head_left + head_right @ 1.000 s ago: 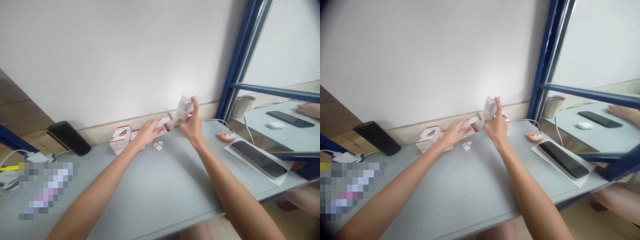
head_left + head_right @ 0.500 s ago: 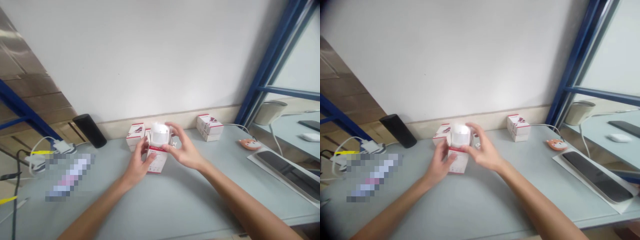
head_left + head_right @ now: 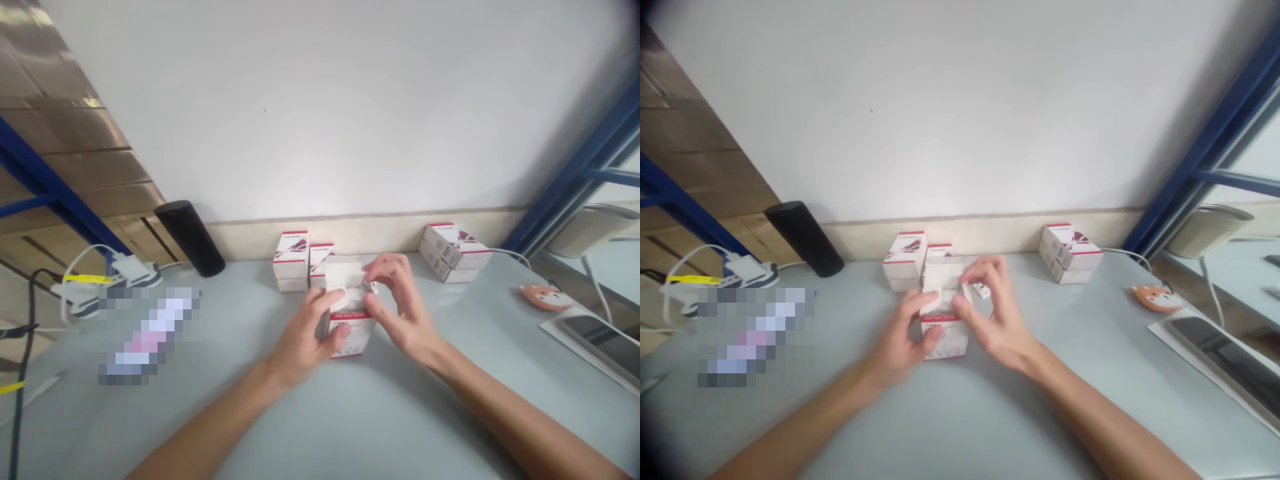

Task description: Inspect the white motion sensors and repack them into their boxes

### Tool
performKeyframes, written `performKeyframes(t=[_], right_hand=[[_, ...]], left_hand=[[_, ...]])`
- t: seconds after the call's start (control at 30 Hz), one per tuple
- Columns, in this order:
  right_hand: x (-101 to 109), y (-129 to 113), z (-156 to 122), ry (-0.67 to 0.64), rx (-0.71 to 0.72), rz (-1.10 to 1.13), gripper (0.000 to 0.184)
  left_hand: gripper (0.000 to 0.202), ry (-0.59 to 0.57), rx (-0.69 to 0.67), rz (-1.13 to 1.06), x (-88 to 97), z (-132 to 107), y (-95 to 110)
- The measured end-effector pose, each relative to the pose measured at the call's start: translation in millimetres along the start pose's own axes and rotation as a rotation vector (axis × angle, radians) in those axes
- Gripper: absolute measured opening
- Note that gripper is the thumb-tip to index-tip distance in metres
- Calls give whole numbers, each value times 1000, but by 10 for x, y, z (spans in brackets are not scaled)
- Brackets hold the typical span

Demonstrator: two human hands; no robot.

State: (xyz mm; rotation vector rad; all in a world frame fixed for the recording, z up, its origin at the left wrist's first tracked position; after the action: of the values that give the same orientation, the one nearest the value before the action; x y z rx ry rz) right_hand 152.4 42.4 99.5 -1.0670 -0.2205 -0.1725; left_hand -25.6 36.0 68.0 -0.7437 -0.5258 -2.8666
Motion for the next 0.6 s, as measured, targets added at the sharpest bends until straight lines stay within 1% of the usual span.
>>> performKeyframes(t=[0.03, 0.13, 0.3, 0.37, 0.4, 0.43, 0.5, 0.53, 0.57, 0.6], right_hand=[[-29, 25, -3, -33, -6, -16, 17], [-73, 83, 4, -111, -64, 0, 23], [-105, 113, 36, -168, -203, 52, 23], [-135, 129, 45, -189, -266, 116, 19], [-158, 147, 46, -205, -310, 185, 20], [-184, 169, 44, -221, -356, 272, 30], [-237, 203, 33, -250, -435, 437, 62], [-252, 207, 28, -258, -453, 482, 73], [-253, 198, 24, -259, -446, 487, 75], [-244, 172, 23, -259, -411, 453, 68]], left_hand=[[47, 5, -5, 7, 7, 2, -4], [39, 13, -38, 19, 23, 24, 1], [36, 31, -80, -3, 25, 55, 36], [36, 48, -78, -12, 24, 41, 34], [37, 54, -74, -12, 23, 30, 29], [37, 58, -72, -11, 22, 19, 24], [39, 51, -68, -16, 11, 2, 17], [41, 44, -66, -24, 4, -2, 14], [42, 44, -64, -37, -1, -5, 12], [42, 45, -57, -57, -7, -7, 5]])
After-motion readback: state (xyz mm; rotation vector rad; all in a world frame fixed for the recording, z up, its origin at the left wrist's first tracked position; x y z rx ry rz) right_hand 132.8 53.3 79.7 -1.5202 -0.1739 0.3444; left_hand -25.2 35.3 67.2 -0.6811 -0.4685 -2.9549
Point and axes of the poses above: each hand's wrist, its own z-axis towards the middle knuckle, its own x-axis out of the back of the hand, y = z × x, the point moved 8 cm from there along z, towards the middle knuckle, and after that the axes turned 13 degrees about -x, right-handed, at the moved point
